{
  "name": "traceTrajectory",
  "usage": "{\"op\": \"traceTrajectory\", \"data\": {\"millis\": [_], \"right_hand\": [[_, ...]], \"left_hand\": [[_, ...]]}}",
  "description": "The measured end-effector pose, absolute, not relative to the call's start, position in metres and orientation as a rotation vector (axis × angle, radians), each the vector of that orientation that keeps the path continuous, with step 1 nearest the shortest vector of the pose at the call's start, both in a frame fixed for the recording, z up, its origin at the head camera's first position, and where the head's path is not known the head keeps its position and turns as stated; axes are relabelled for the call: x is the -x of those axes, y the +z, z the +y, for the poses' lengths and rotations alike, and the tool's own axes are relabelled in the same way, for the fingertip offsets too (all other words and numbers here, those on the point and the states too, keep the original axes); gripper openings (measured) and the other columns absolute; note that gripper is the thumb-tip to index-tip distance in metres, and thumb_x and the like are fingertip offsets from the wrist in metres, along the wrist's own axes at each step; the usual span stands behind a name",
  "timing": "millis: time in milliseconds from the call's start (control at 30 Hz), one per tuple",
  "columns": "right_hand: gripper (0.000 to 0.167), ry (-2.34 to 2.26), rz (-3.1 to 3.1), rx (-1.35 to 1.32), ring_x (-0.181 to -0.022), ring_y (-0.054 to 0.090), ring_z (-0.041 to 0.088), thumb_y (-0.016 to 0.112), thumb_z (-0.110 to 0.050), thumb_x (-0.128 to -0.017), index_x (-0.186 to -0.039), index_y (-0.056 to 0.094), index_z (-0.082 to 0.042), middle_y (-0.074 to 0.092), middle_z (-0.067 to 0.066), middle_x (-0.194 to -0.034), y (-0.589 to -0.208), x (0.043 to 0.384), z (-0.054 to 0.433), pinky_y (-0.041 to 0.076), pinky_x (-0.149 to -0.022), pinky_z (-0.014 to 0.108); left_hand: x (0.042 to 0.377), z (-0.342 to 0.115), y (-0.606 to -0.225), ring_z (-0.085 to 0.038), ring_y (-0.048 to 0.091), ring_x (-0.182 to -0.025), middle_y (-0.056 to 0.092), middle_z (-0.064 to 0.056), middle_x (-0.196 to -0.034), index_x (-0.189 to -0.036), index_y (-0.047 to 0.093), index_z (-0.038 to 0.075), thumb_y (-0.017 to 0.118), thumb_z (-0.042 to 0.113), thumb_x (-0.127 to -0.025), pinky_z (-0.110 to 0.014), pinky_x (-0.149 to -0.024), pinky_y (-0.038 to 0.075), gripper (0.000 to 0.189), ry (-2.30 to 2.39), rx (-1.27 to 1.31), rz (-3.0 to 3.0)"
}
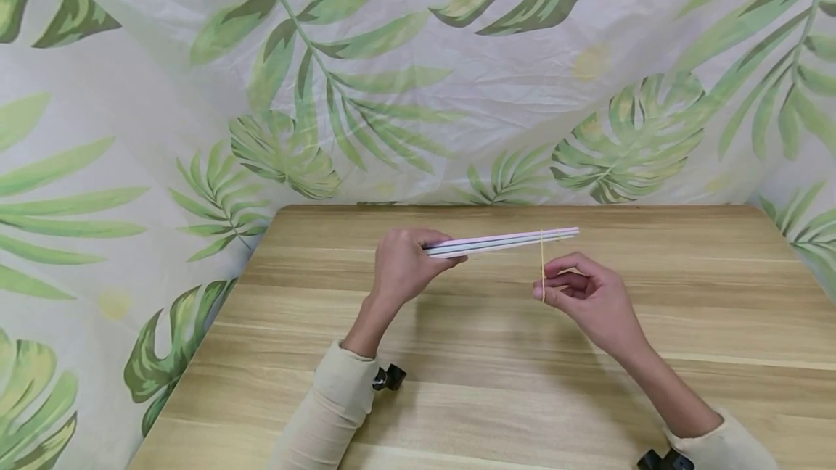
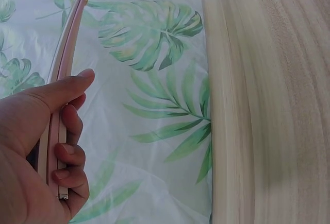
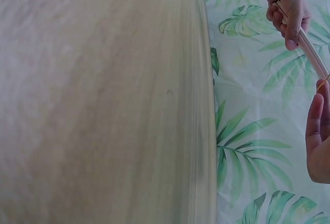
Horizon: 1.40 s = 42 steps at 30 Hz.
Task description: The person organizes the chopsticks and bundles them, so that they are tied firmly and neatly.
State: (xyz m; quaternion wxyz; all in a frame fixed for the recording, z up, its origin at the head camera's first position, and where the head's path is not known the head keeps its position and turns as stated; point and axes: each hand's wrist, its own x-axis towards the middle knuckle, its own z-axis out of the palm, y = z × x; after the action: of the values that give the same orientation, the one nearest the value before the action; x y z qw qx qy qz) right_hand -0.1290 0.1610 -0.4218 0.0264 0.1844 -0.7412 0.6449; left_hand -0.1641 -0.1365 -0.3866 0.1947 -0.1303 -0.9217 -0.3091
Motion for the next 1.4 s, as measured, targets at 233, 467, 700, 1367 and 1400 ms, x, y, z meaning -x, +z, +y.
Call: {"op": "traceTrajectory", "data": {"millis": [233,467,700,1367,1400], "right_hand": [[0.032,1.800,-2.308,-0.718,-0.095,0.077,0.003,0.083,0.002,-0.090,-0.121,0.079,-0.003,0.072,-0.003,-0.114,-0.428,0.130,0.158,0.061,-0.077,0.021],[0.066,1.606,-2.223,-0.915,-0.099,0.076,-0.001,0.084,0.010,-0.083,-0.146,0.066,-0.003,0.069,-0.011,-0.128,-0.430,0.127,0.152,0.059,-0.075,0.019],[0.114,1.554,-2.196,-0.950,-0.101,0.075,-0.005,0.085,0.016,-0.076,-0.170,0.029,-0.013,0.059,-0.020,-0.147,-0.427,0.121,0.147,0.061,-0.071,0.020],[0.069,2.405,-1.913,-0.494,-0.094,0.082,0.013,0.057,0.006,-0.106,-0.166,0.025,-0.003,0.075,-0.004,-0.124,-0.412,0.127,0.164,0.066,-0.074,0.035],[0.065,2.417,-1.897,-0.478,-0.092,0.081,0.013,0.059,0.003,-0.107,-0.164,0.029,-0.003,0.076,-0.004,-0.121,-0.411,0.128,0.165,0.066,-0.073,0.034]], "left_hand": [[0.164,-0.138,-0.387,-0.006,0.058,-0.058,0.082,0.007,-0.080,-0.089,0.088,0.023,0.098,0.037,-0.075,-0.025,-0.054,0.040,0.022,-0.838,0.309,-2.640],[0.164,-0.140,-0.388,-0.005,0.056,-0.058,0.081,0.007,-0.079,-0.090,0.088,0.022,0.098,0.037,-0.076,-0.026,-0.056,0.040,0.023,-0.863,0.272,-2.676],[0.162,-0.140,-0.386,-0.007,0.048,-0.054,0.081,0.004,-0.078,-0.092,0.088,0.020,0.096,0.038,-0.079,-0.025,-0.053,0.035,0.024,-0.968,0.202,-2.671],[0.168,-0.137,-0.394,-0.010,0.072,-0.065,0.083,0.002,-0.085,-0.089,0.088,0.019,0.098,0.033,-0.076,-0.031,-0.060,0.052,0.022,-0.879,0.438,-2.429],[0.169,-0.138,-0.394,-0.011,0.074,-0.067,0.084,0.002,-0.085,-0.088,0.088,0.018,0.098,0.032,-0.076,-0.033,-0.060,0.054,0.022,-0.878,0.459,-2.417]]}}
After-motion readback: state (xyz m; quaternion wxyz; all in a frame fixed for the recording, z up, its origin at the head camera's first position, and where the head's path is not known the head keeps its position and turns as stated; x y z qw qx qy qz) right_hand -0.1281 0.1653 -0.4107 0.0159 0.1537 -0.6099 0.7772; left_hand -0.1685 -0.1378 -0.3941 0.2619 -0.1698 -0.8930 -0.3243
